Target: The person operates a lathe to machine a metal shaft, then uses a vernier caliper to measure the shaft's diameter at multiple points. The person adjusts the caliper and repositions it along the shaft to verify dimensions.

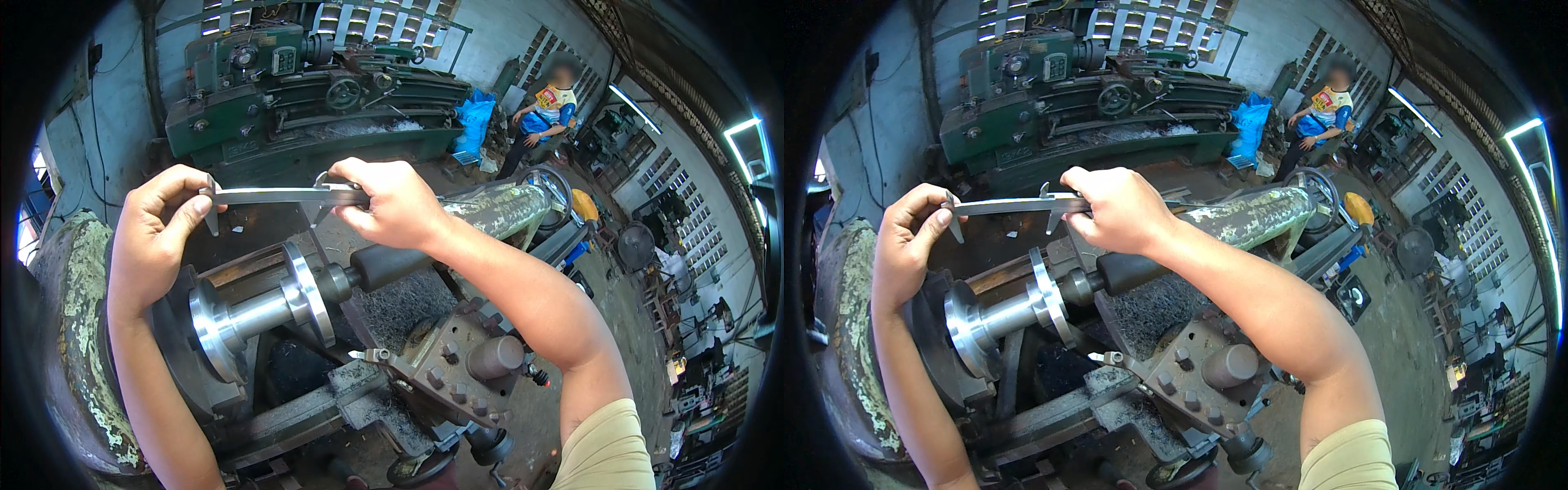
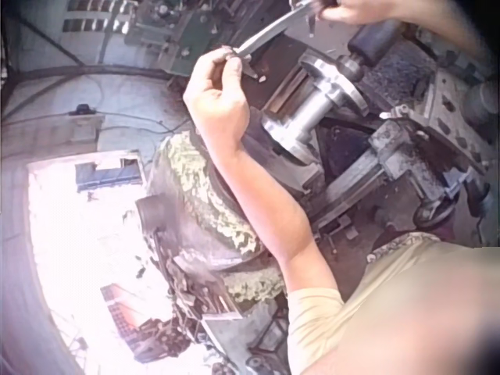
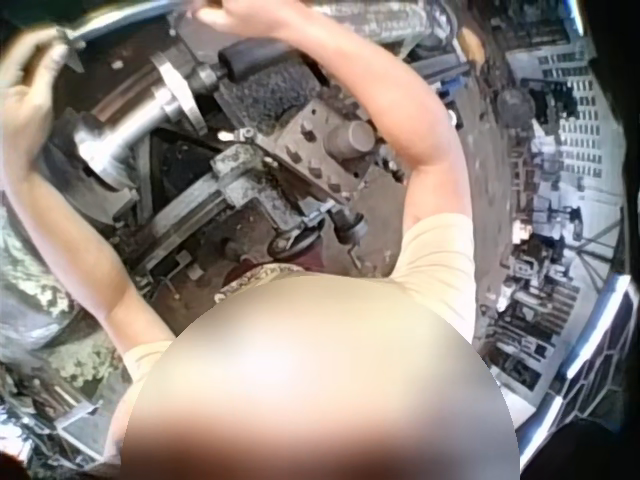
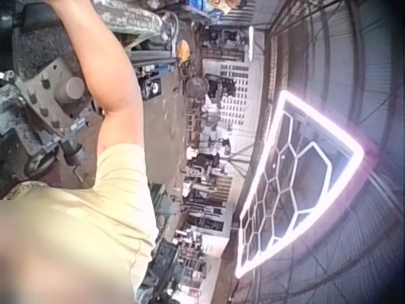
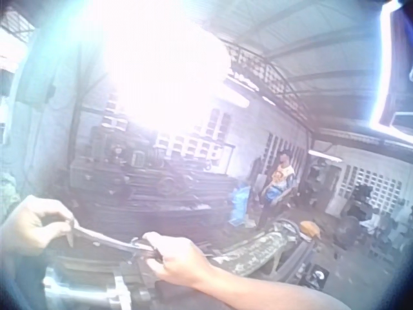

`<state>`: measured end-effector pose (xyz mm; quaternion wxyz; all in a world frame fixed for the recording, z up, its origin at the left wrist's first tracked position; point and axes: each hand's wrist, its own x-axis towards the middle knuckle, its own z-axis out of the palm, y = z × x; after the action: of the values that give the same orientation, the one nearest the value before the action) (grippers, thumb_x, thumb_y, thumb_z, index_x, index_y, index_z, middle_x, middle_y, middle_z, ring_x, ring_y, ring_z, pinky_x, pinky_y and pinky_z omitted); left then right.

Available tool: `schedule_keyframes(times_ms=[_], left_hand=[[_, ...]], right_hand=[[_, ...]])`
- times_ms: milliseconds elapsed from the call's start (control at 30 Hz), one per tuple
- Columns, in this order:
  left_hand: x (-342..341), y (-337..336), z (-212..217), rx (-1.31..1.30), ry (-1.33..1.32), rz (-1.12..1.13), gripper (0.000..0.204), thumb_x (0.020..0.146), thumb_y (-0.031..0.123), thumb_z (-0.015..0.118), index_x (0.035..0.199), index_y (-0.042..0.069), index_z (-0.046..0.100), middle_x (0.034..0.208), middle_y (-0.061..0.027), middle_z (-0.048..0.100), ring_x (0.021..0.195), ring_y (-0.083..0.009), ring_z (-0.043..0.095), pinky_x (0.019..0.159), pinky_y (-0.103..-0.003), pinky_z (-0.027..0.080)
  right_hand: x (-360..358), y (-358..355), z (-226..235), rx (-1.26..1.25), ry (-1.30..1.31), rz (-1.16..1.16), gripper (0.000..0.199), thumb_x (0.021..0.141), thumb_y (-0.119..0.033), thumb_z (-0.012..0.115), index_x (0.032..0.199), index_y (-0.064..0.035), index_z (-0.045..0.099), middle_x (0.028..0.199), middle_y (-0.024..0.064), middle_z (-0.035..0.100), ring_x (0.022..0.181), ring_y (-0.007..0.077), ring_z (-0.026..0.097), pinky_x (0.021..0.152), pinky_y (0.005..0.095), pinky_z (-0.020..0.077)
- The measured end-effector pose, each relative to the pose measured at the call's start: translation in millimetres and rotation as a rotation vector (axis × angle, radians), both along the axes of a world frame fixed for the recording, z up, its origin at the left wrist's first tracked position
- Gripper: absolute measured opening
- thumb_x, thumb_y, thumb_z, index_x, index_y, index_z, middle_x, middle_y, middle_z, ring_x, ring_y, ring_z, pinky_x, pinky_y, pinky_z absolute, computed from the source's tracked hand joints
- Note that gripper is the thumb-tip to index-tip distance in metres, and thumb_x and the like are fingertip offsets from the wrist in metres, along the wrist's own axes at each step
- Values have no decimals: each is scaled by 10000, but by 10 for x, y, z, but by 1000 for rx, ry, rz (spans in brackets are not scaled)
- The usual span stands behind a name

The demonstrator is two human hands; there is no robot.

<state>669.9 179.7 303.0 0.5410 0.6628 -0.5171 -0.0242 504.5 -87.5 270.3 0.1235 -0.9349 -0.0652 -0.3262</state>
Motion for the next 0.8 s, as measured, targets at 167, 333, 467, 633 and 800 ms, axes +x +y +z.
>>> schedule_keyframes(times_ms=[167, 333, 467, 633, 800], left_hand=[[19, -8, -2, 23, 94, -37, 30, 983, 5, 626, 1009, -11, 620, 875, -37, 663, 871, -93, 648, 815, -261, 515], [24, 16, 26, 94, 110, -42, 73, 960, 3, 661, 968, 14, 590, 830, -20, 667, 801, -72, 632, 740, -245, 490], [-5, 24, 61, 104, 126, -31, 110, 940, 6, 693, 949, 31, 586, 798, -2, 667, 763, -54, 612, 716, -230, 471], [-41, 16, 79, 129, 116, -16, 123, 930, 12, 711, 959, 34, 594, 801, 3, 662, 747, -38, 581, 697, -228, 456], [6, 11, 44, 47, 124, -30, 120, 910, 17, 711, 966, 27, 605, 800, 6, 644, 735, -48, 566, 671, -236, 448]], right_hand=[[-11, 25, -24, -32, -3, 15, 449, 811, -180, 791, 1211, -57, 627, 854, 164, 730, 805, 363, 729, 722, 443, 582], [-17, 51, -13, -65, -59, 7, 482, 806, -200, 803, 1233, -59, 631, 891, 161, 734, 809, 353, 730, 721, 438, 582], [-35, 57, -12, -43, -14, -34, 528, 782, -168, 823, 1264, -42, 648, 1111, 167, 739, 929, 359, 729, 810, 394, 591], [-19, 30, -26, -66, -79, 5, 511, 797, -208, 821, 1248, -47, 644, 1025, 173, 739, 887, 356, 732, 787, 416, 591], [2, 8, 13, -96, -126, 16, 505, 816, -280, 835, 1226, -47, 654, 1046, 155, 739, 873, 363, 733, 790, 427, 591]])
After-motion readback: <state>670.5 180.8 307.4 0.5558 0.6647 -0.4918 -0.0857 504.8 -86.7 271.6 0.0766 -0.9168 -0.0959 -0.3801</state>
